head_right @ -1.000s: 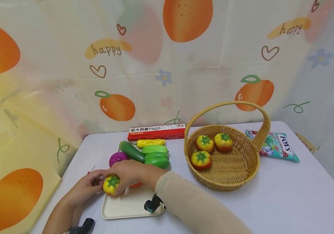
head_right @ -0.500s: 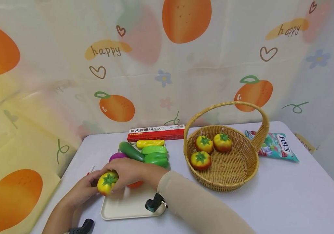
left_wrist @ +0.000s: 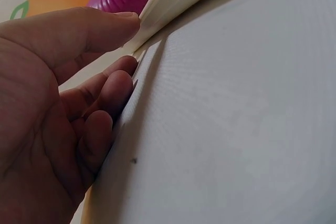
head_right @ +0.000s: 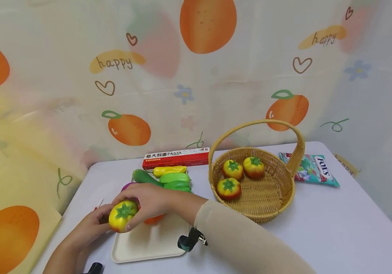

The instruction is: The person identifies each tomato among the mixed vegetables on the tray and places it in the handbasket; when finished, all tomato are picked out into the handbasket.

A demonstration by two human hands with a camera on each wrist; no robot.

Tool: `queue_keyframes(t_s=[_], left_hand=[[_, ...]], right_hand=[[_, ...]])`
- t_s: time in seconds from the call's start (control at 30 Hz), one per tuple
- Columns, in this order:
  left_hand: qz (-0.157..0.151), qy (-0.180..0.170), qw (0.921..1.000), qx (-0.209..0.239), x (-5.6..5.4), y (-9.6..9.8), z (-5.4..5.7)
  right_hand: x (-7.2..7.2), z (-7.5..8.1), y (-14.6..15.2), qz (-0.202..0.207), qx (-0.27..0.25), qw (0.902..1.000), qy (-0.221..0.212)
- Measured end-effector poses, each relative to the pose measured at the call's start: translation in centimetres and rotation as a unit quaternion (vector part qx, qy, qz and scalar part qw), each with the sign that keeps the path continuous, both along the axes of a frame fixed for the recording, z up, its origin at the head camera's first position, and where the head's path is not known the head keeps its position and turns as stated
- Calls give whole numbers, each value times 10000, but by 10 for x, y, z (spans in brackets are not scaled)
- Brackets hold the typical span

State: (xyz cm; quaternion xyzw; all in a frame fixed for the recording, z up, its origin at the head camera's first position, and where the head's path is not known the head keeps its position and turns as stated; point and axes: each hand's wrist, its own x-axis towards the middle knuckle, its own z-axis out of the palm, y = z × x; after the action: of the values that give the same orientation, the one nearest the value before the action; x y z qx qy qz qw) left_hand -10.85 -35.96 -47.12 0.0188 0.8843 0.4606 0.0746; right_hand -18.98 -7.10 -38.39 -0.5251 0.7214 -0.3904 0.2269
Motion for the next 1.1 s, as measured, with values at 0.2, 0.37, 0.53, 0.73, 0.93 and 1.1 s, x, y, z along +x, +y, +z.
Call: queue_keyframes(t_s=[0.2,0.37,0.53,0.73,0.93,1.1], left_hand=[[134,-15,9997,-185,3,-1,1],[394,-352,9985,-132,4,-1,1],[398,-476,9981,-66,-2,2,-1],[421,-570,9975,63,-3,3,-3],[178,-196,9996,56,-2,2,-4],[196,-161,9996,132,-2,3,-4]], right_hand=[[8,11,21,143,-107,9997,154],[14,14,38,148,-98,9997,144],[19,15,59,-133,28,9999,20],[29,11,85,-671,150,9974,-204],[35,3,121,-1060,312,9939,23],[34,-1,156,-1446,249,9892,-2]])
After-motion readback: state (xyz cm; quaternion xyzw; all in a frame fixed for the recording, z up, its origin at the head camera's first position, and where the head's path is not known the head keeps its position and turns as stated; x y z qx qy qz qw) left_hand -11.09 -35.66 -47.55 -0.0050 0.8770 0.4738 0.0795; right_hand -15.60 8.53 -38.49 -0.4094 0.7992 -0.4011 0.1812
